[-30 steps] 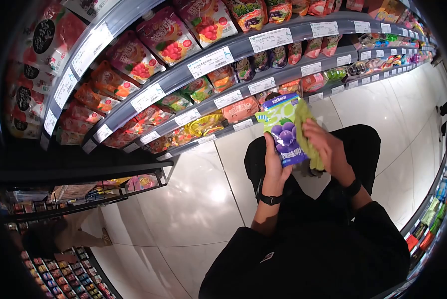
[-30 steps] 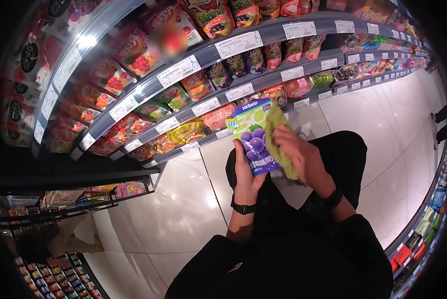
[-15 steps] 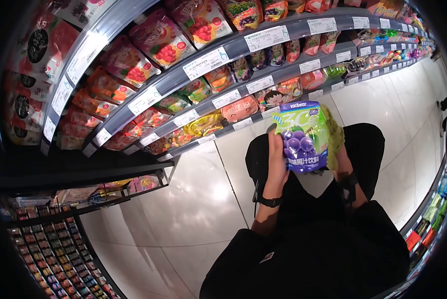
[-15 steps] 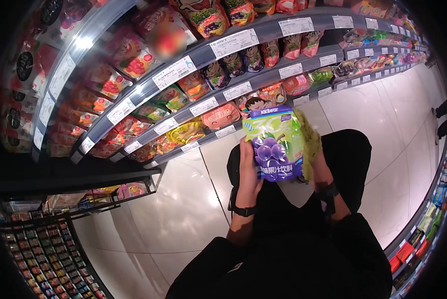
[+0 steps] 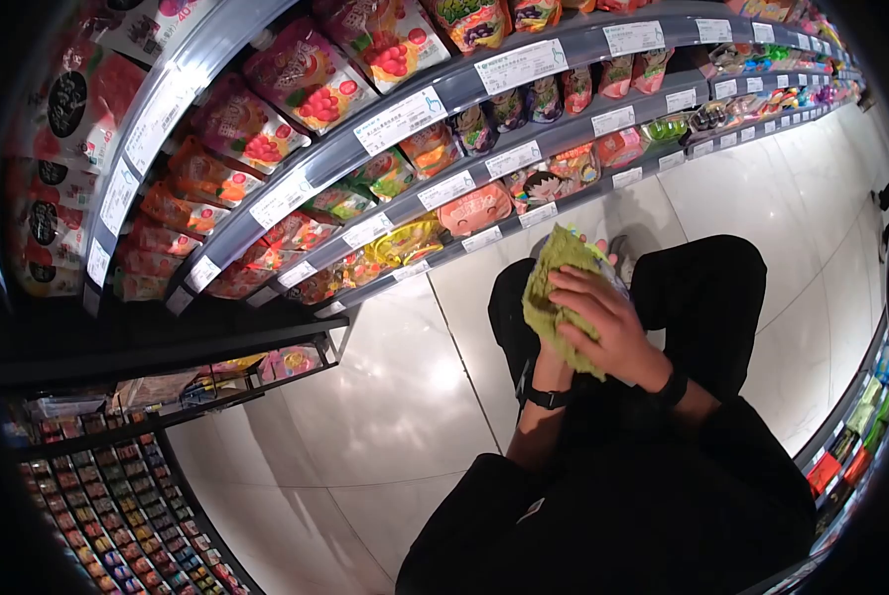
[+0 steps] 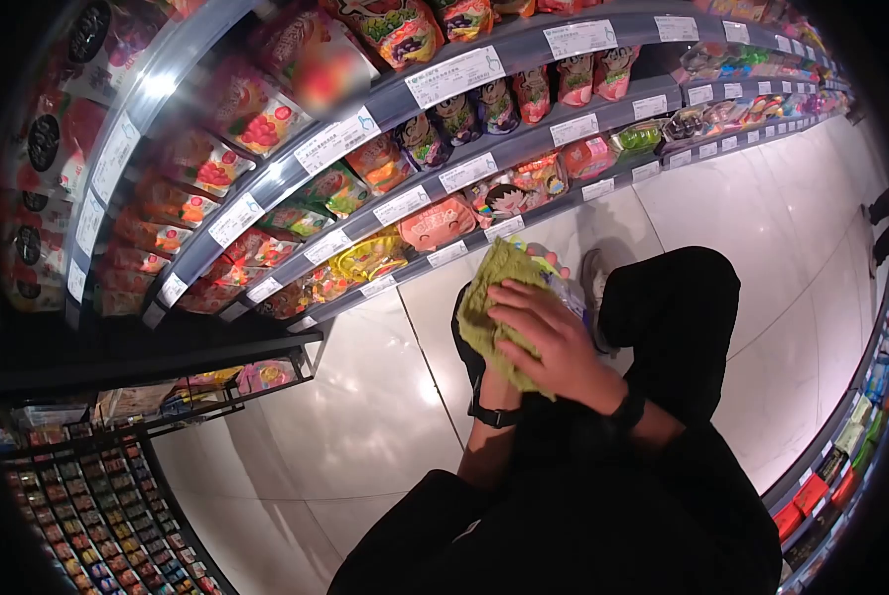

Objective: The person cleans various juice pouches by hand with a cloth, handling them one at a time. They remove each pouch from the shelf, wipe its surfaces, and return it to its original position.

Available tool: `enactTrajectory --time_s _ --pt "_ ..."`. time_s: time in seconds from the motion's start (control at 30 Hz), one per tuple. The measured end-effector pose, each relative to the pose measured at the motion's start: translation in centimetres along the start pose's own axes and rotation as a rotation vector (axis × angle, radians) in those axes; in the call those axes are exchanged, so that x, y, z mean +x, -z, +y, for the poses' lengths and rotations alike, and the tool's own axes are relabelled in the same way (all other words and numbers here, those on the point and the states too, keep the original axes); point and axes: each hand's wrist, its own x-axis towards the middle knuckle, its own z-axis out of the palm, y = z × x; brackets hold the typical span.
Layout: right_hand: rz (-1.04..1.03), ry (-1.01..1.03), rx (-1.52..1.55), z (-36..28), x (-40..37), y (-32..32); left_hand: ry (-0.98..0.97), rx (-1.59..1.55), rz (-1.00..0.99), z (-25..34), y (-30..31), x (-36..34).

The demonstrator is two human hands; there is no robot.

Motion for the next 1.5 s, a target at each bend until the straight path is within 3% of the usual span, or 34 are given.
enactTrajectory --time_s 0.03,0.07,0.1,0.17,0.23,0.3,0.33,0.37,0.47,0.53,0.63,0.8,0.9,0.97,1.07,1.17,1.23,1.33,1.43,1.5 --pt "-0.001 0.018 -0.098 0.5 0.6 0.3 -0.023 -0.076 -0.029 0.8 -2.0 -0.9" --pt "-0.002 0.040 -0.197 0.9 1.2 0.6 -0.014 0.242 0.254 1.7 -4.6 -1.4" --pt "-0.004 0.042 -0.197 1.5 1.7 0.8 -0.017 0.241 0.254 1.6 -4.2 -1.7" --pt "-0.007 -0.284 -0.151 2.6 2.4 1.1 0.002 -0.016 0.311 1.1 -3.5 -2.2" --pt "-0.066 -0.373 -0.153 2.6 2.1 1.2 -0.012 -0.014 0.343 1.0 -4.4 -2.1" --pt "-0.189 -0.013 -0.310 1.7 1.1 1.0 -0.077 0.041 0.292 1.3 -5.0 -1.4" --pt "-0.234 0.058 -0.343 1.1 0.7 0.8 -0.090 0.011 0.229 2.1 -4.3 -0.8" --pt "-0.374 0.093 -0.339 0.1 0.2 1.4 -0.015 -0.431 -0.094 2.0 -4.1 -0.5" --pt "-0.392 0.144 -0.333 -0.6 -0.8 1.8 0.053 -0.281 0.015 2.9 -4.4 -0.3" --pt "-0.312 0.070 -0.375 -0.1 0.1 2.3 0.058 0.065 0.315 3.1 -3.0 -0.6" --pt "-0.171 -0.067 -0.399 1.0 1.9 2.0 -0.036 0.119 0.140 2.4 -3.2 -0.7" --pt "-0.170 0.027 -0.470 -0.8 0.9 0.9 -0.123 -0.062 0.314 3.0 -3.3 0.0" --pt "-0.199 0.003 -0.501 -0.9 -1.0 2.2 -0.137 -0.096 0.216 3.7 -3.9 -0.2" --pt "-0.204 -0.025 -0.457 -1.0 -1.1 3.0 -0.136 -0.084 0.291 3.5 -3.1 0.0" --pt "-0.050 -0.218 -0.270 -0.3 -0.1 4.0 -0.162 0.040 0.389 3.4 -3.5 0.1" --pt "-0.014 -0.150 -0.332 0.9 1.4 3.9 -0.128 0.109 0.411 3.2 -4.0 0.4" --pt "-0.038 -0.129 -0.322 1.2 1.3 3.5 -0.121 0.115 0.390 3.0 -4.5 1.4" --pt "-0.106 -0.110 -0.339 0.5 -0.5 4.9 -0.069 -0.082 0.152 3.1 -5.5 3.1" --pt "-0.143 -0.072 -0.334 2.0 -3.2 8.1 0.008 -0.081 0.027 2.1 -5.4 4.5" --pt "-0.029 -0.232 -0.199 3.2 -3.7 10.5 0.036 -0.085 0.003 0.8 -5.3 5.4"
